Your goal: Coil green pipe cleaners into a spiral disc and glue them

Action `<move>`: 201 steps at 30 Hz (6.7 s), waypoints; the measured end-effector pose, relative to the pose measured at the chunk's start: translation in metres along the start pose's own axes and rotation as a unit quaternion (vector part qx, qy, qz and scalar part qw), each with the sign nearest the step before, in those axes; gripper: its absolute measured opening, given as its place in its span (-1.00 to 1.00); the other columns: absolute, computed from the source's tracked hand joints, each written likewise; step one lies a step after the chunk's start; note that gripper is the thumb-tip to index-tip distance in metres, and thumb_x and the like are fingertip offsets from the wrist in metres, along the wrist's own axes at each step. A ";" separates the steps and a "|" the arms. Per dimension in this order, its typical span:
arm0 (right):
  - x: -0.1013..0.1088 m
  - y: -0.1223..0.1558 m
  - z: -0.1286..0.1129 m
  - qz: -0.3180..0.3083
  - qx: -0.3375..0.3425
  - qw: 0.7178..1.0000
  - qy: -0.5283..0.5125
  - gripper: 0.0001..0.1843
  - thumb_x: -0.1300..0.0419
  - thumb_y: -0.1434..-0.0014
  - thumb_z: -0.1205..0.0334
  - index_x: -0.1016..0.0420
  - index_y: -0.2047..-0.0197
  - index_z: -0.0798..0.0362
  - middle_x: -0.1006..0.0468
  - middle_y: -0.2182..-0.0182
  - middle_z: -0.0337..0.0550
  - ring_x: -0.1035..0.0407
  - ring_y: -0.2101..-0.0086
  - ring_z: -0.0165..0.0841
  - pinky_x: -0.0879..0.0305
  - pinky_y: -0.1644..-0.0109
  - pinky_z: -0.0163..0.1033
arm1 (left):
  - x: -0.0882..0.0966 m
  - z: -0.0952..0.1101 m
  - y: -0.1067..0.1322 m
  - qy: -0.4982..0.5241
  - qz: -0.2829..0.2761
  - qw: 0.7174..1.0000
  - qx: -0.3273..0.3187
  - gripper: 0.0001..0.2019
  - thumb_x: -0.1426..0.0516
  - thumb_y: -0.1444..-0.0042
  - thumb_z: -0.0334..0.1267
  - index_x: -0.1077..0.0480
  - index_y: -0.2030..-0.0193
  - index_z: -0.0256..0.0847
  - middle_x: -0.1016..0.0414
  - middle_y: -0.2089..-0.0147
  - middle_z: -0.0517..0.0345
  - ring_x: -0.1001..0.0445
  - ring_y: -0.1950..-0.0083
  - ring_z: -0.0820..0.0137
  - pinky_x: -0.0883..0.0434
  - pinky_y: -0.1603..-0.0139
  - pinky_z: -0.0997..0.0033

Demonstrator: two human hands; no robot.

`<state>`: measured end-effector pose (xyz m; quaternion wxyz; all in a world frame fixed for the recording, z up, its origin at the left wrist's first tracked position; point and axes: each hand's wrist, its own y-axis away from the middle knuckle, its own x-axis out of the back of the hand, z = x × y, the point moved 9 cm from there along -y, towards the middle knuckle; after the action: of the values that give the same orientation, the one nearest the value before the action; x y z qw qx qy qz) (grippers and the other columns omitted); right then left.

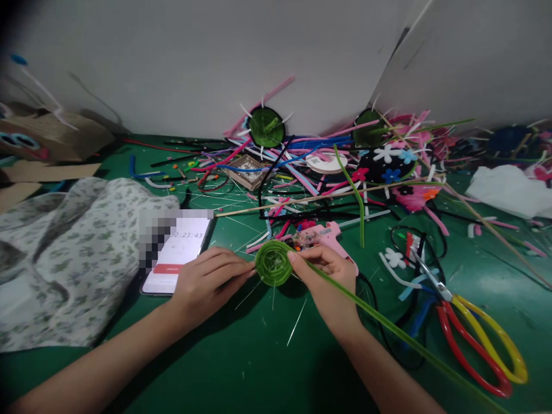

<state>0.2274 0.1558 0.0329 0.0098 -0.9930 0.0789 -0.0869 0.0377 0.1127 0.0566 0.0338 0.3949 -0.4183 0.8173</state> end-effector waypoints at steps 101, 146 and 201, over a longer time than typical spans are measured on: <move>-0.003 0.008 0.004 0.014 -0.011 0.999 0.048 -0.81 -0.39 0.07 0.12 -0.58 0.47 0.06 -0.59 0.54 -0.20 -0.46 0.55 -0.39 -0.42 0.53 -0.36 | -0.004 0.006 0.006 -0.020 0.014 1.000 -0.019 -0.88 -0.19 -0.14 -0.45 -0.46 0.17 -0.28 -0.60 0.31 0.12 -0.50 0.32 0.40 -0.48 0.26 0.36; 0.000 0.006 0.001 0.044 0.008 0.999 -0.021 -0.85 -0.43 0.10 0.20 -0.57 0.48 0.05 -0.60 0.56 -0.25 -0.49 0.55 -0.44 -0.49 0.47 -0.44 | -0.002 -0.011 0.002 0.056 0.011 0.993 0.100 -0.89 -0.18 -0.17 -0.39 -0.45 0.15 -0.26 -0.58 0.24 0.10 -0.50 0.23 0.39 -0.42 0.19 0.37; -0.005 0.017 -0.003 0.035 0.069 0.996 0.039 -0.87 -0.38 0.03 0.17 -0.58 0.43 0.03 -0.62 0.47 -0.21 -0.50 0.48 -0.37 -0.50 0.42 -0.32 | -0.025 -0.014 0.008 0.114 -0.152 0.967 0.172 -0.83 0.02 -0.29 -0.27 -0.36 0.23 -0.22 -0.50 0.29 0.14 -0.44 0.26 0.37 -0.35 0.25 0.38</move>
<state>0.2189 0.1394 0.0348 0.0780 -0.9826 0.1076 -0.1300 0.0430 0.1240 0.0294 0.1367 0.3578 -0.2004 0.9017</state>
